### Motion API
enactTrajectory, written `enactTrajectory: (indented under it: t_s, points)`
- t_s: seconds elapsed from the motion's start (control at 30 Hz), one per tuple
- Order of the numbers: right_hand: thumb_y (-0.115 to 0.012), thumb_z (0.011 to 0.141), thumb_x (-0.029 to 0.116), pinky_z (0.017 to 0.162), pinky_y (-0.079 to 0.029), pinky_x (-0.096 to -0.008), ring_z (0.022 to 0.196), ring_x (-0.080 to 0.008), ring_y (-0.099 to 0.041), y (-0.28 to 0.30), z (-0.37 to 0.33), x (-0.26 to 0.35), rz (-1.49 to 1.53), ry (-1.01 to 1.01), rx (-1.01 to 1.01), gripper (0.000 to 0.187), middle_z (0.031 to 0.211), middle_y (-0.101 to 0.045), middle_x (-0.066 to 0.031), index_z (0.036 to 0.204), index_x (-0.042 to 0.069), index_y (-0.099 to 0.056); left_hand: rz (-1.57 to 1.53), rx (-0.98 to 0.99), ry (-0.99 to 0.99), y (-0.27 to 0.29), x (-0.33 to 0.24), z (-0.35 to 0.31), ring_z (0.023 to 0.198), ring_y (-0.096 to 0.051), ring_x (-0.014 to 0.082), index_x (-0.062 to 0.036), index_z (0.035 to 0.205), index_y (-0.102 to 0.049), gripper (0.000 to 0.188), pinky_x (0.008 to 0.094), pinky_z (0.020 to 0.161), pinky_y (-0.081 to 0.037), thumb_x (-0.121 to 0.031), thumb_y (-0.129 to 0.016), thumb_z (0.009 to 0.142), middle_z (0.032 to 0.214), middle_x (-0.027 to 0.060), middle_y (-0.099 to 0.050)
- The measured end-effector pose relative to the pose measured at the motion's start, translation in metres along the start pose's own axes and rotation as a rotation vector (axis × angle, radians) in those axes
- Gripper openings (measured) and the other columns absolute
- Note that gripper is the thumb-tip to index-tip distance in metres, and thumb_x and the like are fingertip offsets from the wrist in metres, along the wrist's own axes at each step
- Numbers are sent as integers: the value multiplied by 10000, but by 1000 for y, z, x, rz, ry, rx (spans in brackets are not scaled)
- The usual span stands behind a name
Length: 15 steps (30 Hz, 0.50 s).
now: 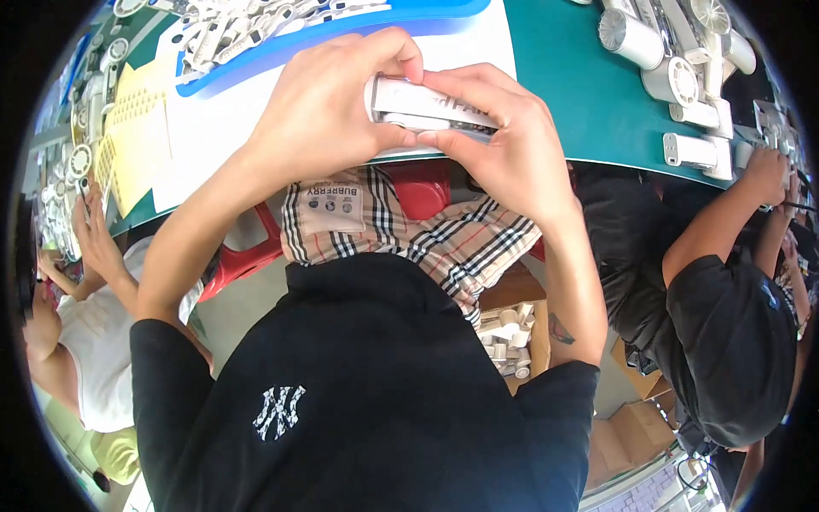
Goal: The person assembles small handheld fans by hand, inserting fan motor components into plastic fan housings on a factory production line.
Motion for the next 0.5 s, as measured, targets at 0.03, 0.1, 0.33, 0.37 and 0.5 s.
enactTrajectory:
  t_s: [0.03, 0.1, 0.33, 0.37, 0.5]
  points:
    - [-775, 754, 3, 877, -521, -337, 1031, -280, -663, 0, 1, 1, -12, 42, 26, 465, 1129, -666, -118, 1207, 30, -674, 13, 6, -11, 0, 0, 0, 946, -655, 353, -99, 1025, -576, 499, 442, 787, -500, -198, -886, 647, 942, 112, -716]
    - [-781, 788, 70, 878, -518, -354, 1037, -301, -649, -4, -5, 4, -71, 104, 44, 475, 1128, -651, -121, 1243, 44, -647, -2, -12, -18, -4, 2, -3, 950, -655, 359, -96, 1033, -573, 513, 440, 794, -504, -214, -889, 647, 940, 122, -715]
    - [-788, 808, 240, 868, -527, -394, 1031, -328, -638, -9, -13, 6, -383, 263, -94, 537, 1146, -642, -135, 1283, 52, -622, -3, 1, -51, -3, 1, 1, 956, -663, 354, -116, 1065, -566, 515, 441, 802, -508, -195, -874, 660, 925, 126, -704]
    - [-787, 810, 233, 868, -527, -391, 1032, -328, -638, -9, -13, 4, -369, 256, -88, 535, 1147, -642, -135, 1284, 49, -621, -10, 33, -25, -4, 3, 1, 955, -664, 350, -119, 1076, -561, 517, 443, 804, -508, -182, -867, 663, 923, 124, -703]
    - [-789, 809, 186, 868, -530, -386, 1027, -331, -641, -1, -9, 6, -265, 197, -38, 512, 1146, -644, -137, 1274, 44, -629, -11, 46, -11, -7, -1, 2, 951, -664, 357, -122, 1086, -555, 516, 451, 795, -508, -164, -854, 667, 923, 130, -704]
Point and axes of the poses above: each hand's wrist, its own z-axis towards the middle knuckle, its own y-axis out of the back of the hand, x = y × z, the point moved 8 cm from there along z, towards the middle knuckle
